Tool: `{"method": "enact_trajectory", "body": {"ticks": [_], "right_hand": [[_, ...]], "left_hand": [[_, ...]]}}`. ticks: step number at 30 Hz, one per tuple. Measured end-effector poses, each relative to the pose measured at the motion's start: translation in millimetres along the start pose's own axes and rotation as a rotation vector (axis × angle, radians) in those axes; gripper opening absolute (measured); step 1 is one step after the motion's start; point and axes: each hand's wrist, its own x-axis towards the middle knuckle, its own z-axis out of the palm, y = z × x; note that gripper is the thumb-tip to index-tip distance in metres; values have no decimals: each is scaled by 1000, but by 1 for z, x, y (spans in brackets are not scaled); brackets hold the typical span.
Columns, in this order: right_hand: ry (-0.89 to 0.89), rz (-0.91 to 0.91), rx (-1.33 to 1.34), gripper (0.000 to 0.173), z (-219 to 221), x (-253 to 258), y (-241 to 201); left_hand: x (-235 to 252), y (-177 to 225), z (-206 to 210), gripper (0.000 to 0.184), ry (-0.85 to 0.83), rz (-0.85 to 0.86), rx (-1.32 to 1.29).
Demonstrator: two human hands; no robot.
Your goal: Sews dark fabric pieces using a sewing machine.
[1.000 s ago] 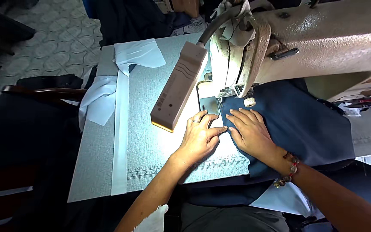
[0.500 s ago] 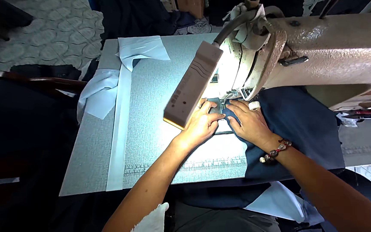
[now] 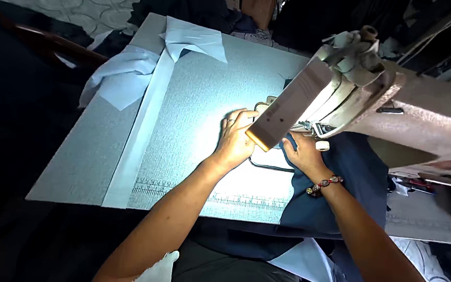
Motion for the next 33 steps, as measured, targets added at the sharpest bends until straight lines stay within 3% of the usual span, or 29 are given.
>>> {"method": "enact_trajectory", "body": {"ticks": [3,8,11,15,17,19,21,24,27,30,32,33], "right_hand": [[-93,13,-21,38,-10,6,4],[75,-235,35,37,25,30,52],[-111,-74,-8,38,-32,7,12],[47,61,-152,44,-84,-79,-22],[-15,187,-103,59,-94,-125,-28],[-198,366,-12,79,-93,-144,-27],[-327,510,67,73,-92,-126,-23],[-473,717,185,42,-90,-46,-13],[-248,605,73,20,-72,10,18],[-313,727,-120,41,-73,36,15],[-323,747,-137,40,-77,34,-2],[-261,662,-110,37,-78,22,-8]], "left_hand": [[0,-1,3,40,-26,4,3],[2,-6,0,41,5,-53,-55],[3,-7,-2,41,27,-83,-90],[2,-6,4,43,56,-102,-82],[2,-2,7,44,83,-118,-48],[2,4,5,44,73,-123,9],[3,8,5,42,80,-80,40],[4,12,3,40,133,-29,32],[4,12,-1,40,123,-58,7],[5,11,-8,43,87,-91,-20],[7,10,-12,42,88,-86,-13],[7,9,-14,41,84,-88,-8]]}}
